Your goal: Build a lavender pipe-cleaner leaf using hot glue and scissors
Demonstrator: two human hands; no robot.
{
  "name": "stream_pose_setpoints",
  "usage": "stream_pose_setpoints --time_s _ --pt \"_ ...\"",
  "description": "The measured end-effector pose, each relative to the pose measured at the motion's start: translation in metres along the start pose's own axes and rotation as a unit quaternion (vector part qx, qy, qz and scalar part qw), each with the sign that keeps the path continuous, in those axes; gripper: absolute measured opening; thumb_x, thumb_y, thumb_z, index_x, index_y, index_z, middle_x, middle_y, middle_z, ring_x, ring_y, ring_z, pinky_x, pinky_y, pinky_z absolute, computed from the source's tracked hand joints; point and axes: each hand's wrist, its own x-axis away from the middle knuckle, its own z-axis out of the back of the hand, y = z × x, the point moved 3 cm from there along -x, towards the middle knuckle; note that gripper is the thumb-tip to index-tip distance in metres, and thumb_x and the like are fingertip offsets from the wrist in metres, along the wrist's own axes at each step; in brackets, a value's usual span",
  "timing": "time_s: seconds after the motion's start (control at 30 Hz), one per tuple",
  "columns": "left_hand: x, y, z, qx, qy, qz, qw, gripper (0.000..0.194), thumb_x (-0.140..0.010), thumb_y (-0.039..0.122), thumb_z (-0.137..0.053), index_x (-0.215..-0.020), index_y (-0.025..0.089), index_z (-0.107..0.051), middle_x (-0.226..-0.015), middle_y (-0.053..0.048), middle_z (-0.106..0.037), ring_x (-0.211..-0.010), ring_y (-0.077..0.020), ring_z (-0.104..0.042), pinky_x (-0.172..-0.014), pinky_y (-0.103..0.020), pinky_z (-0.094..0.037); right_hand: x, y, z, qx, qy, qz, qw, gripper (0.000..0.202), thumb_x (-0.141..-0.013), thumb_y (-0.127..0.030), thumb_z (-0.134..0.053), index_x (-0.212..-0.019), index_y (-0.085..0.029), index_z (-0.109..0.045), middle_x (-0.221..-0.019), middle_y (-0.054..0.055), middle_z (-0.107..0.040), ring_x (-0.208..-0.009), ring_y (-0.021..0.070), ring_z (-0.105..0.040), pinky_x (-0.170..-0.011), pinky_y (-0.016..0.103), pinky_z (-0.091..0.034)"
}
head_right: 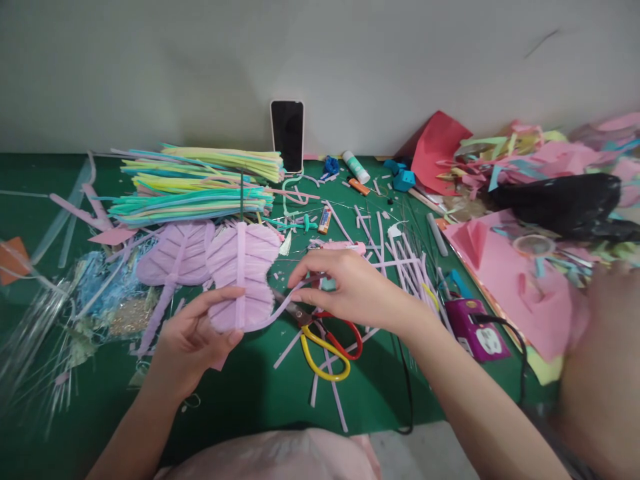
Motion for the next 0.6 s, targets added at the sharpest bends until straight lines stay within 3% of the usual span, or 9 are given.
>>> stream_pose_setpoints --time_s 0.37,0.6 --pt "-0.0002 0.0034 0.0023 0.0 -0.01 0.003 1.0 0.048 -0.074 0.035 -0.075 -0.118 0.018 -0.065 -0.044 0.011 -0.033 -0.038 -0.0036 -0.023 -0.041 -0.019 -0.014 -0.0056 -0.0061 0.0053 0.008 -0.009 0.018 1.0 0.008 -0.088 -0.028 -0.069 -0.088 -0.021 -0.068 -0.084 0.0 -0.069 -0.079 0.0135 -0.06 -0.071 0.026 -0.042" --pt "-0.0012 -0.0011 0.0063 -0.003 -0.016 0.0 1.0 0.049 -0.072 0.037 -0.077 -0.116 0.018 -0.066 -0.046 0.012 -0.026 -0.038 -0.0051 -0.023 -0.04 -0.02 -0.018 -0.0063 -0.0063 0.0051 0.009 -0.013 0.022 1.0 0.008 -0.088 -0.029 -0.068 -0.089 -0.021 -0.067 -0.086 0.0 -0.069 -0.08 0.0139 -0.062 -0.072 0.026 -0.043"
